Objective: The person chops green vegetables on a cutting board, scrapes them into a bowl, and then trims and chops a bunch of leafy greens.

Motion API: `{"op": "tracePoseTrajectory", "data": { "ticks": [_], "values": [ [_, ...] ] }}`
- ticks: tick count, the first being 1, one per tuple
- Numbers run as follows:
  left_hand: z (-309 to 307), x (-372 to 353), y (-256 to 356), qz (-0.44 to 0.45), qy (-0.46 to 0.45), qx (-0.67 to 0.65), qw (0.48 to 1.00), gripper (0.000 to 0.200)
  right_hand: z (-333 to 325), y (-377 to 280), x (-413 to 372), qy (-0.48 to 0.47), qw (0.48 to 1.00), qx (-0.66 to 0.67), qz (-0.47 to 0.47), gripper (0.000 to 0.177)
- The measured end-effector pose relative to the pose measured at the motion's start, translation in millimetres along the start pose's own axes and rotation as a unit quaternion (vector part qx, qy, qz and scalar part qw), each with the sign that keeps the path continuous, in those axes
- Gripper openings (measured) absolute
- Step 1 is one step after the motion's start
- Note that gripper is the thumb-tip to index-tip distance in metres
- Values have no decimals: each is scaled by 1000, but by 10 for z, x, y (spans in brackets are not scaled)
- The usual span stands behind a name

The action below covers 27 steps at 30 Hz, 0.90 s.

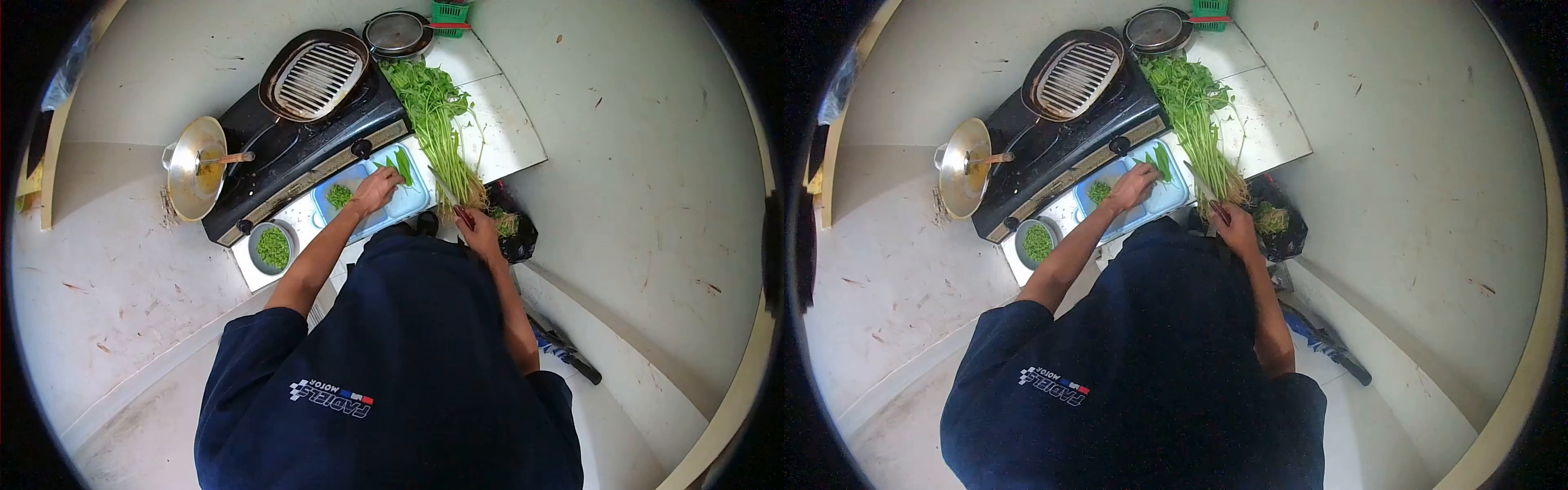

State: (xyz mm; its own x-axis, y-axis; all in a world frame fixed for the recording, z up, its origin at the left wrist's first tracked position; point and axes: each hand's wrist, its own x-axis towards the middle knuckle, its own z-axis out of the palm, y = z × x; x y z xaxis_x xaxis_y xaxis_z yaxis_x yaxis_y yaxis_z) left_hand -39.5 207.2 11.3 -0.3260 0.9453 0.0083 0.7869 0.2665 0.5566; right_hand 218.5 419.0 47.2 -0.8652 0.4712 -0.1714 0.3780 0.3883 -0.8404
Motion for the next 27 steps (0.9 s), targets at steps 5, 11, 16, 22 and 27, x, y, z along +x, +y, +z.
{"op": "tracePoseTrajectory", "data": {
  "ticks": [5, 11, 16, 22, 27],
  "values": [
    [41, 9, -59, 12, 19, 31, 999, 26, 57, 13, 80, -11, 1000, -3, 1, 32],
    [81, -12, -42, -21, -7, 97, 995, 30, 92, 26, 151, -3, 1000, 7, -1, 35],
    [75, -59, 3, -41, -11, 113, 993, 22, 98, 16, 200, 8, 1000, -9, -20, 35],
    [7, -127, 112, -136, 157, -64, 976, 18, 128, -17, 280, 10, 1000, 18, -16, 33],
    [-224, -95, 427, -260, 235, -424, 835, 20, 114, -158, 364, 12, 979, 193, 68, 30]
  ]
}}
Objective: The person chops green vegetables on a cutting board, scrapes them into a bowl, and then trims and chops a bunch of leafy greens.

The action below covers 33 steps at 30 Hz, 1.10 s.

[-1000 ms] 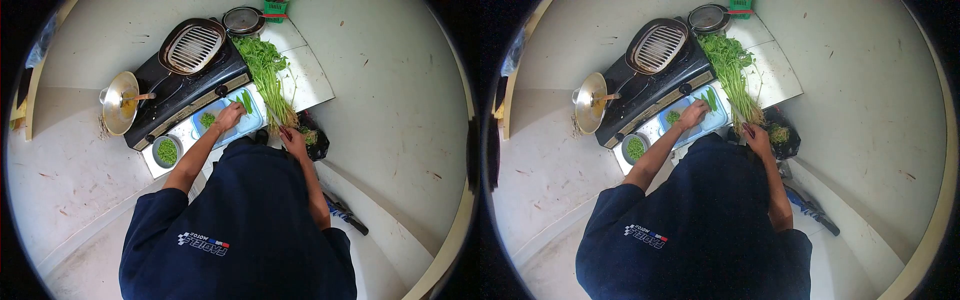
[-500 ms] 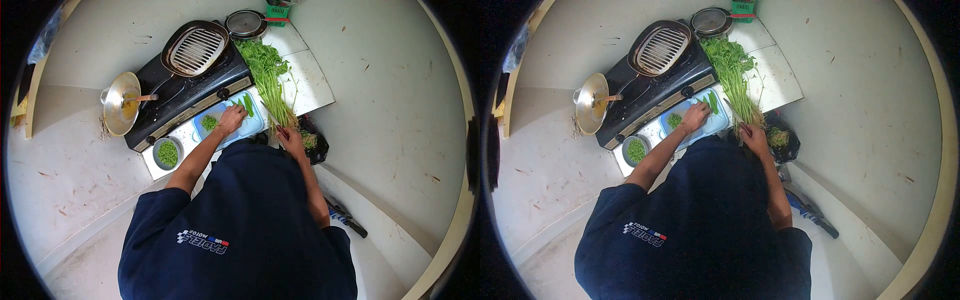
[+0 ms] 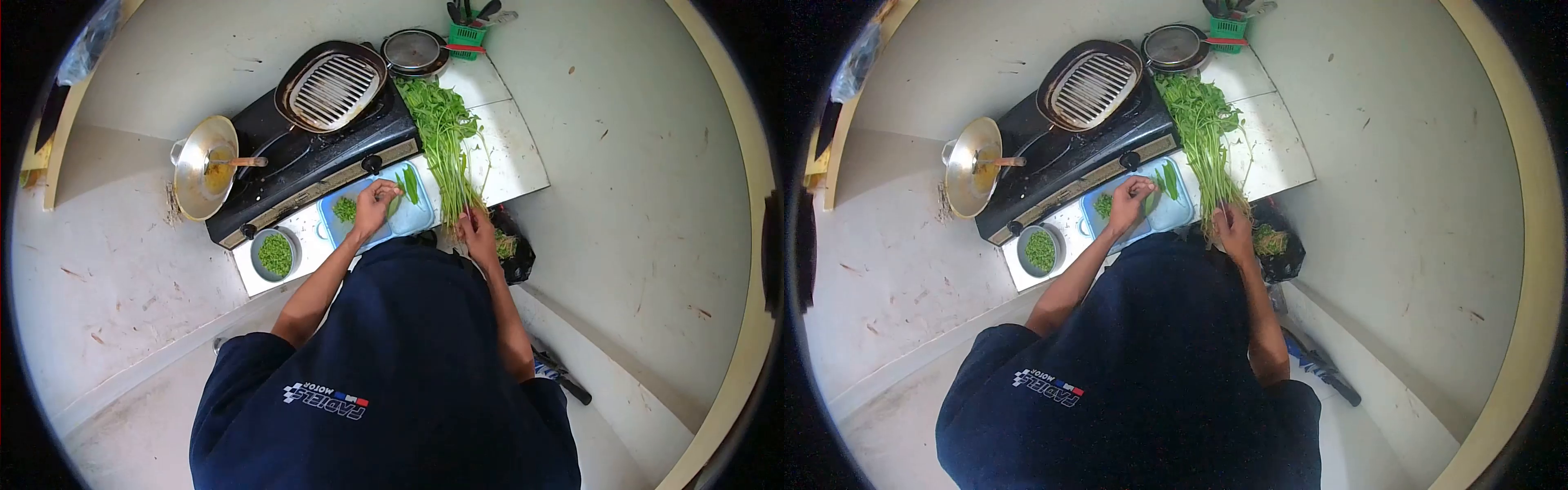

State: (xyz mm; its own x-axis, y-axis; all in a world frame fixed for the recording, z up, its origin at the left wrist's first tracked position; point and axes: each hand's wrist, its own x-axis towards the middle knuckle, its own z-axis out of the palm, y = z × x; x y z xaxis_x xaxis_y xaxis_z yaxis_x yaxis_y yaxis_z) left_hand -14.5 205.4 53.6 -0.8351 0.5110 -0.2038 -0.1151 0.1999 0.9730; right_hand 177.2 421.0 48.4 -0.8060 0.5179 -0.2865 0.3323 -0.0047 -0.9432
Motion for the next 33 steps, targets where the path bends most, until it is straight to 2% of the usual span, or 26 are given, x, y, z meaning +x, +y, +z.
{"op": "tracePoseTrajectory", "data": {
  "ticks": [3, 6, 9, 12, 15, 21, 24, 27, 33],
  "values": [
    [6, -76, 175, -21, 6, -80, 997, 21, 33, -103, 141, 27, 996, -35, -74, 22],
    [50, -158, 360, -21, -10, -84, 996, 24, 95, -540, 183, 10, 999, -41, -34, 26],
    [143, -245, 503, -5, -15, -76, 997, 25, 245, -786, 268, -45, 999, -3, -18, 24],
    [163, -351, 677, -6, -26, -68, 997, 24, 453, -1031, 259, -81, 990, 78, -82, 25],
    [70, -427, 741, 14, -40, 10, 999, 25, 557, -1147, 253, -114, 982, 80, -124, 24],
    [-125, -684, 844, 1, -28, 111, 993, 23, 749, -1180, 238, -187, 971, 108, -99, 23],
    [-188, -812, 835, 23, -11, 84, 996, 20, 854, -1191, 233, -214, 968, 90, -94, 23],
    [-307, -877, 826, -43, -49, 90, 994, 23, 951, -1216, 207, -231, 966, 67, -99, 24],
    [-522, -965, 874, -39, -31, 79, 996, 20, 1164, -1184, 182, -264, 958, 71, -86, 22]
  ]
}}
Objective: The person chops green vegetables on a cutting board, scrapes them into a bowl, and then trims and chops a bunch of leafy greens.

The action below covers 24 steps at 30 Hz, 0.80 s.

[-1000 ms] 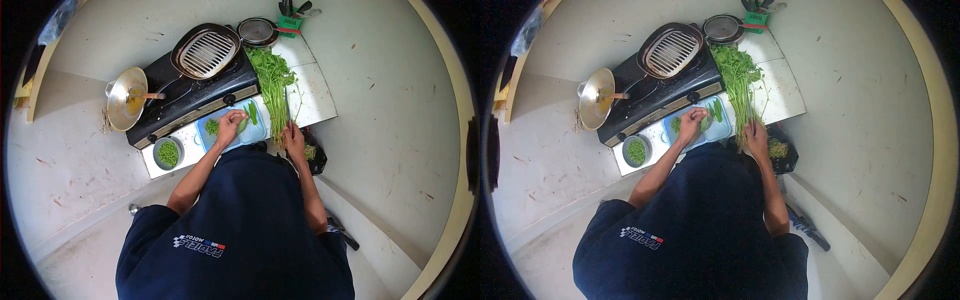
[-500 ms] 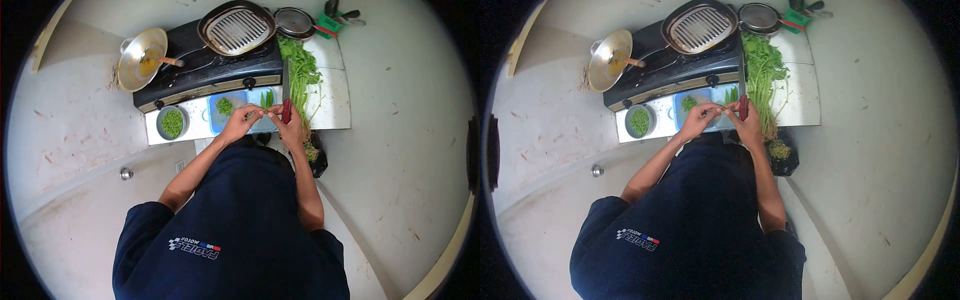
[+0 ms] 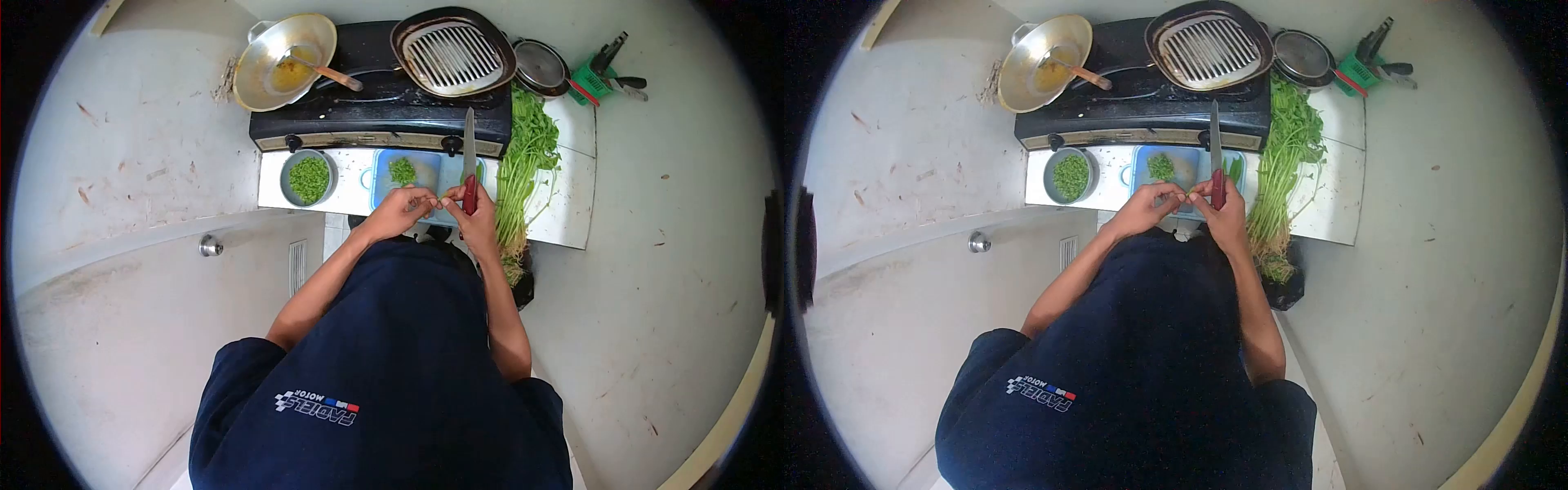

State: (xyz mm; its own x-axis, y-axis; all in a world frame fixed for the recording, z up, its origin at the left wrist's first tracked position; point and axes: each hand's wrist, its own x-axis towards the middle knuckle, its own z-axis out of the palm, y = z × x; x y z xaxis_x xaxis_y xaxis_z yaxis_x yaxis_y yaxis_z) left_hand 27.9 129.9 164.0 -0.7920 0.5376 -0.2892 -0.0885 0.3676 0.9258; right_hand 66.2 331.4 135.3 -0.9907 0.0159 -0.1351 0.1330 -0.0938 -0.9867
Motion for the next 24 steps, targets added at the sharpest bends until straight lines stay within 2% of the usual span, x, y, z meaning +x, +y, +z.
{"op": "tracePoseTrajectory", "data": {
  "ticks": [3, 10, 12, 15, 18, 21, 22, 24],
  "values": [
    [-138, -94, 21, 27, 31, -3, 999, 19, 151, -26, 45, -14, 1000, 10, -10, 23],
    [-669, -292, -147, 49, 15, 82, 995, 19, 724, -69, 125, -27, 997, 70, 16, 26],
    [-800, -346, -212, 60, 15, 71, 996, 19, 912, -112, 137, -23, 998, 55, -2, 26],
    [-1012, -424, -224, 9, -35, 25, 999, 24, 1110, -98, 151, 5, 999, 27, -18, 27],
    [-1080, -434, -590, 29, 15, -60, 998, 31, 1261, -107, 139, 37, 999, -3, -22, 28],
    [-1252, -430, -708, -8, -21, -215, 976, 38, 1381, -178, 154, 56, 998, 4, -4, 28],
    [-1307, -433, -719, 2, -37, -211, 977, 43, 1413, -194, 152, 59, 998, 3, -2, 28],
    [-1374, -468, -650, 43, -22, -121, 991, 41, 1483, -202, 148, 65, 998, 5, -5, 27]
  ]
}}
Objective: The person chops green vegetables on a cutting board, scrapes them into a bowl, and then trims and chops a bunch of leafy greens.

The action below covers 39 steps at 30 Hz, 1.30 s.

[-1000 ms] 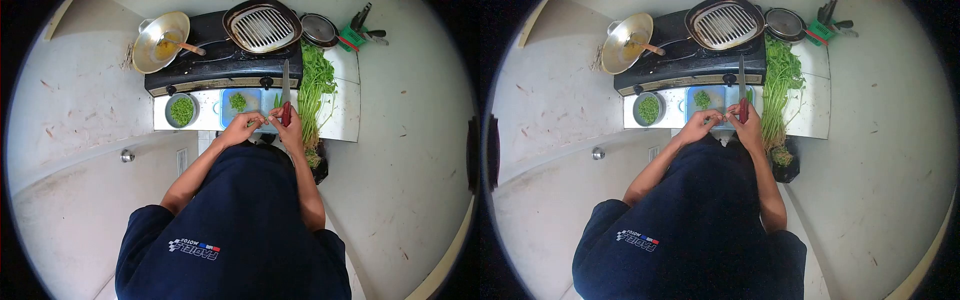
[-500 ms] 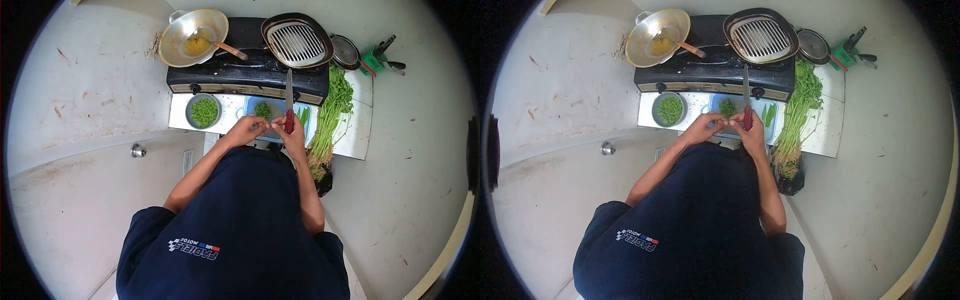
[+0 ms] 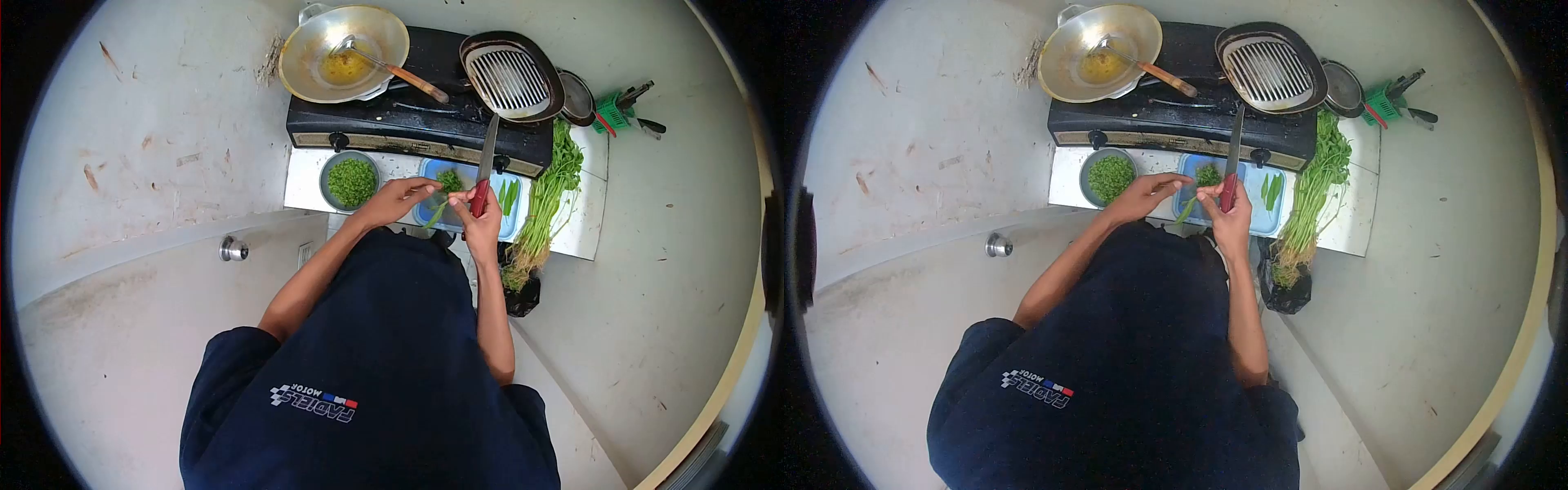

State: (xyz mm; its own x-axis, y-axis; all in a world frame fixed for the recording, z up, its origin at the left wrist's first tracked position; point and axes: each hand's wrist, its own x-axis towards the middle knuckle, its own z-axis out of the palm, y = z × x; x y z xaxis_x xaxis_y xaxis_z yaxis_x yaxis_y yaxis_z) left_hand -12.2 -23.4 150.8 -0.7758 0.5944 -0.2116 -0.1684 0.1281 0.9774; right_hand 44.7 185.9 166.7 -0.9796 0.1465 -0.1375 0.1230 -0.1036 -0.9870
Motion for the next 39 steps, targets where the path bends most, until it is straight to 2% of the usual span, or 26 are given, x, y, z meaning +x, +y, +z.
{"op": "tracePoseTrajectory", "data": {
  "ticks": [1, 4, 8, 15, 17, 18, 21, 24, 27, 28, 33, 36, 39],
  "values": [
    [-12, -9, 45, 20, 4, 46, 999, 41, 36, 11, -12, 4, 1000, 3, -3, 27],
    [-43, 81, -20, 49, -58, -84, 994, 32, 193, -7, -5, 29, 999, 13, 14, 27],
    [-133, 162, -74, 2, -102, -155, 983, 17, 343, -78, -13, 53, 998, 24, 12, 26],
    [-235, 107, -232, -27, -57, -149, 987, 12, 394, 138, 74, 56, 997, -6, -44, 26],
    [-259, 73, -248, -33, -38, -153, 987, 13, 380, 162, 80, 52, 999, -5, -5, 24],
    [-272, 72, -291, -40, -26, -140, 989, 15, 367, 163, 82, 49, 999, -5, 13, 24],
    [-331, 79, -400, -36, -18, -84, 996, 16, 298, 264, 142, 66, 998, 0, -8, 19],
    [-291, 136, -518, -59, 22, 20, 998, 14, 156, 304, 162, 60, 998, -2, 19, 14],
    [-193, 212, -644, -42, 56, 122, 990, 14, -158, 401, 160, 12, 985, -159, 64, 23],
    [-140, 246, -715, -29, 61, 137, 988, 14, -222, 388, 144, -2, 972, -225, 61, 33],
    [114, 420, -1190, 3, 75, 201, 977, 15, -665, 726, 109, -107, 946, -290, 96, 41],
    [239, 448, -1271, -28, 98, 211, 972, 18, -828, 726, 69, -159, 912, -349, 145, 41],
    [291, 445, -1374, -10, 122, 235, 964, 19, -923, 894, -26, -157, 909, -367, 120, 39]
  ]
}}
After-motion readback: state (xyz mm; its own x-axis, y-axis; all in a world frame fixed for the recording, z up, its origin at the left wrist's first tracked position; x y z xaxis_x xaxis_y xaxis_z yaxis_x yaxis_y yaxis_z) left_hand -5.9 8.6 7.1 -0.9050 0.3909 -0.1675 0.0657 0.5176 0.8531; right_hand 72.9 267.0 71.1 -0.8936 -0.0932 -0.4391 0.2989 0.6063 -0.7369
